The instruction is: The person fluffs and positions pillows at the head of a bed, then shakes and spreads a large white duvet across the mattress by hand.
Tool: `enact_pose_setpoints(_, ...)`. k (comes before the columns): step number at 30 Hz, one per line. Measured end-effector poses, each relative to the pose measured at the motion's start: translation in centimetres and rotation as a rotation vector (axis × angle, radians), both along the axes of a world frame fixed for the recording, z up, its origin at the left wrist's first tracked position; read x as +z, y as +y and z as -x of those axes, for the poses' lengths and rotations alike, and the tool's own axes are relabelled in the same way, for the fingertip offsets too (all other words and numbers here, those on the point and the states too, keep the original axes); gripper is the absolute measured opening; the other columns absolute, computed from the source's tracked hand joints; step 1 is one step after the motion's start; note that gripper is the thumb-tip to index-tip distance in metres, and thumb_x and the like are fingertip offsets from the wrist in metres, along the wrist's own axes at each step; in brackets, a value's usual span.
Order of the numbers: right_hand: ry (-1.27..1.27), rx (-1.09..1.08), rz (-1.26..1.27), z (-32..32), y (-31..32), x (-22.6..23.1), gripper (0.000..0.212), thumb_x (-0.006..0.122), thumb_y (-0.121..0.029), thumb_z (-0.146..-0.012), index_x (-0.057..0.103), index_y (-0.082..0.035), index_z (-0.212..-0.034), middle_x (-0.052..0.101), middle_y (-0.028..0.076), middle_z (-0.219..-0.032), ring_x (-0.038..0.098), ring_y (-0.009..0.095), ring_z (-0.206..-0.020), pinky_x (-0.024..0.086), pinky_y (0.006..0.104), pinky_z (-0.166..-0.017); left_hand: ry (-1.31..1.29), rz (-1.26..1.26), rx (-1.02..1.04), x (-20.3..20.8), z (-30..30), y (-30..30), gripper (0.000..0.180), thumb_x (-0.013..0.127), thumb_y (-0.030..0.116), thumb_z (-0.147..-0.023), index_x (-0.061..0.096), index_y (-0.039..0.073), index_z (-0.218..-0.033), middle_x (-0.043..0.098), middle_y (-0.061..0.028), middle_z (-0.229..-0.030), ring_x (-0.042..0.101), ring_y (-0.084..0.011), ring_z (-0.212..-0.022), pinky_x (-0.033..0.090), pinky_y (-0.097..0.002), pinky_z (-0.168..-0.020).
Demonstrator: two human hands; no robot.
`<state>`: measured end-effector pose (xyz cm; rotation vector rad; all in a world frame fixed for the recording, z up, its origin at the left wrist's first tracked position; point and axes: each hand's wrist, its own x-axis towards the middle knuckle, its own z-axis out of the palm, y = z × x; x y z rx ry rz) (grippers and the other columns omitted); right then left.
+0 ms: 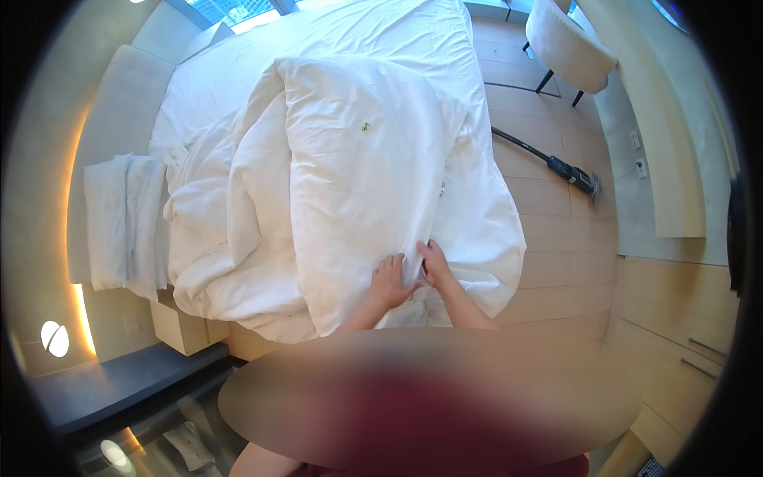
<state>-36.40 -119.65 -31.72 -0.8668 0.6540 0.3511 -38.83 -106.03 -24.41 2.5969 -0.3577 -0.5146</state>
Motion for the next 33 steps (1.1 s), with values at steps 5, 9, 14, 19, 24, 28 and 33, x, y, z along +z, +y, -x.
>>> enact_pose_setpoints(5,-0.140,0.261,0.308,2.3,-0.3,1.7,0.011,0.054,-0.010,-0.083,0.057,-0.004,-0.093,0.057,0.001,-0.087,0.049,0.005,-0.076,0.041,0.0222,-0.065,0.062,-0.213,-0.086,0.6,-0.8,-0.3,0.049,0.062,0.022,-0.068,0.045,0.002,-0.109,0.052,-0.0121,-0.096,0.052,-0.0301,-0.091,0.042,-0.0397,-0.075)
enact_pose_setpoints(9,-0.153,0.240,0.230,-0.4,-0.3,5.2,0.012,0.051,-0.005,-0.081,0.057,-0.005,-0.091,0.057,-0.001,-0.084,0.052,0.007,-0.076,0.041,0.0214,-0.067,0.045,-0.017,0.064,-1.8,-3.2,4.3,0.032,0.056,0.013,-0.073,0.052,0.000,-0.102,0.059,-0.0095,-0.085,0.057,-0.0240,-0.077,0.045,-0.0324,-0.068)
enact_pose_setpoints(14,-0.207,0.330,-0.030,-2.8,2.0,7.0,0.026,0.051,-0.005,-0.078,0.051,-0.006,-0.104,0.053,0.005,-0.098,0.053,0.015,-0.084,0.043,0.0284,-0.075,0.409,0.958,0.741,3.2,-4.9,5.8,0.020,0.046,0.008,-0.085,0.051,0.003,-0.104,0.059,-0.0042,-0.096,0.055,-0.0130,-0.084,0.044,-0.0268,-0.075)
enact_pose_setpoints(19,-0.258,0.530,0.930,-3.8,6.8,4.5,0.048,0.059,-0.013,-0.071,0.043,-0.007,-0.116,0.040,0.014,-0.117,0.042,0.026,-0.106,0.038,0.0384,-0.087,0.310,1.234,0.829,9.6,-5.1,7.3,0.018,0.043,0.009,-0.089,0.052,0.004,-0.104,0.059,-0.0028,-0.095,0.054,-0.0090,-0.083,0.044,-0.0226,-0.074)
enact_pose_setpoints(24,-0.248,0.470,1.501,-6.2,7.0,5.0,0.061,0.064,-0.024,-0.069,0.036,-0.010,-0.122,0.021,0.015,-0.134,0.023,0.033,-0.123,0.027,0.0518,-0.094,0.192,1.371,0.774,15.9,-5.8,9.4,0.018,0.044,0.007,-0.089,0.051,0.005,-0.106,0.059,-0.0037,-0.099,0.055,-0.0103,-0.088,0.045,-0.0236,-0.077)
enact_pose_setpoints(28,-0.069,0.415,1.669,-8.2,4.8,4.7,0.065,0.061,-0.034,-0.073,0.033,-0.011,-0.126,0.027,0.014,-0.134,0.025,0.032,-0.125,0.024,0.0563,-0.093,0.053,1.440,0.816,21.5,-8.2,11.0,0.023,0.043,0.005,-0.088,0.047,0.006,-0.111,0.057,-0.0053,-0.102,0.055,-0.0125,-0.091,0.047,-0.0253,-0.079)
enact_pose_setpoints(33,-0.138,0.658,1.387,-8.4,2.6,3.4,0.038,0.055,-0.038,-0.080,0.050,-0.009,-0.104,0.057,0.017,-0.100,0.053,0.033,-0.095,0.040,0.0479,-0.080,-0.390,1.290,0.971,24.9,-15.8,21.3,0.026,0.040,0.013,-0.090,0.041,0.004,-0.114,0.052,-0.0107,-0.107,0.054,-0.0209,-0.094,0.047,-0.0350,-0.080)
